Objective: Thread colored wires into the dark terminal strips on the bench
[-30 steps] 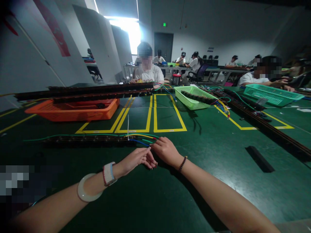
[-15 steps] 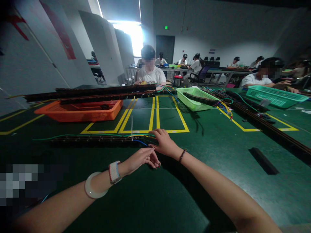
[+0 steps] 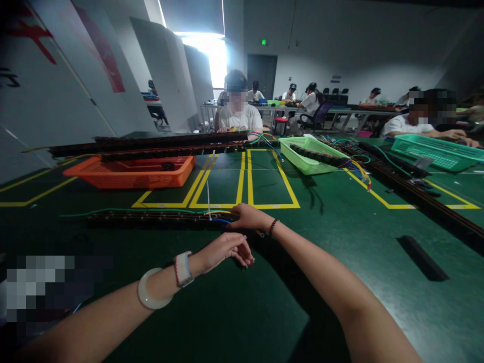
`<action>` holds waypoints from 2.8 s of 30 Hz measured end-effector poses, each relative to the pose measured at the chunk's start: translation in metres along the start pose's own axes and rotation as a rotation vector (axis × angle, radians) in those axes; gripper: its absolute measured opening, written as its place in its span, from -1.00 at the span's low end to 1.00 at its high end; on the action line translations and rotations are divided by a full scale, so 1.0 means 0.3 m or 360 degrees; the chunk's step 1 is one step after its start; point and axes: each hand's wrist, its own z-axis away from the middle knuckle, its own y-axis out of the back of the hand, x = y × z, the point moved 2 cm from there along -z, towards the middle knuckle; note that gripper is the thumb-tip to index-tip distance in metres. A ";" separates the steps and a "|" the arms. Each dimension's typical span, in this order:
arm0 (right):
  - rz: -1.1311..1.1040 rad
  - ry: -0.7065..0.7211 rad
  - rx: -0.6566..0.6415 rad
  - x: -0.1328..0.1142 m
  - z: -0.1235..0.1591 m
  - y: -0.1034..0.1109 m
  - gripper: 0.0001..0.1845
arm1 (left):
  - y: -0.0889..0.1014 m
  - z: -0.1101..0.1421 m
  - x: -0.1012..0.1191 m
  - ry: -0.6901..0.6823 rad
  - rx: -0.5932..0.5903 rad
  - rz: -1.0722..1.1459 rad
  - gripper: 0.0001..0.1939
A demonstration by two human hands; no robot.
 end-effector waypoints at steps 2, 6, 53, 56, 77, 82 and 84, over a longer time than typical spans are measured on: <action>-0.0107 -0.0052 -0.0066 0.005 -0.007 0.009 -0.75 | -0.001 0.001 0.004 -0.0004 -0.0013 -0.0015 -0.57; -0.0542 -0.0119 -0.0181 0.020 -0.005 0.003 -0.76 | -0.008 0.006 0.015 -0.0008 -0.0005 -0.0026 -0.56; 0.1418 0.0015 0.0060 -0.267 0.127 -0.089 -0.75 | 0.052 -0.017 -0.005 -0.0052 0.0845 0.1219 -0.85; 0.1390 0.0027 0.0071 -0.274 0.149 -0.054 -0.72 | 0.055 -0.020 -0.007 -0.0065 0.0849 0.1193 -0.82; 0.1003 -0.0202 -0.0184 -0.252 0.179 0.043 -0.79 | 0.038 -0.019 0.003 -0.0109 0.0701 0.1079 -0.71; 0.1066 -0.0370 0.0098 -0.220 0.180 0.137 -0.82 | 0.050 -0.030 -0.011 -0.0160 0.0577 0.0958 -0.67; 0.1067 -0.0439 0.0196 -0.188 0.164 0.155 -0.79 | 0.051 -0.030 -0.012 -0.0167 0.0577 0.0914 -0.68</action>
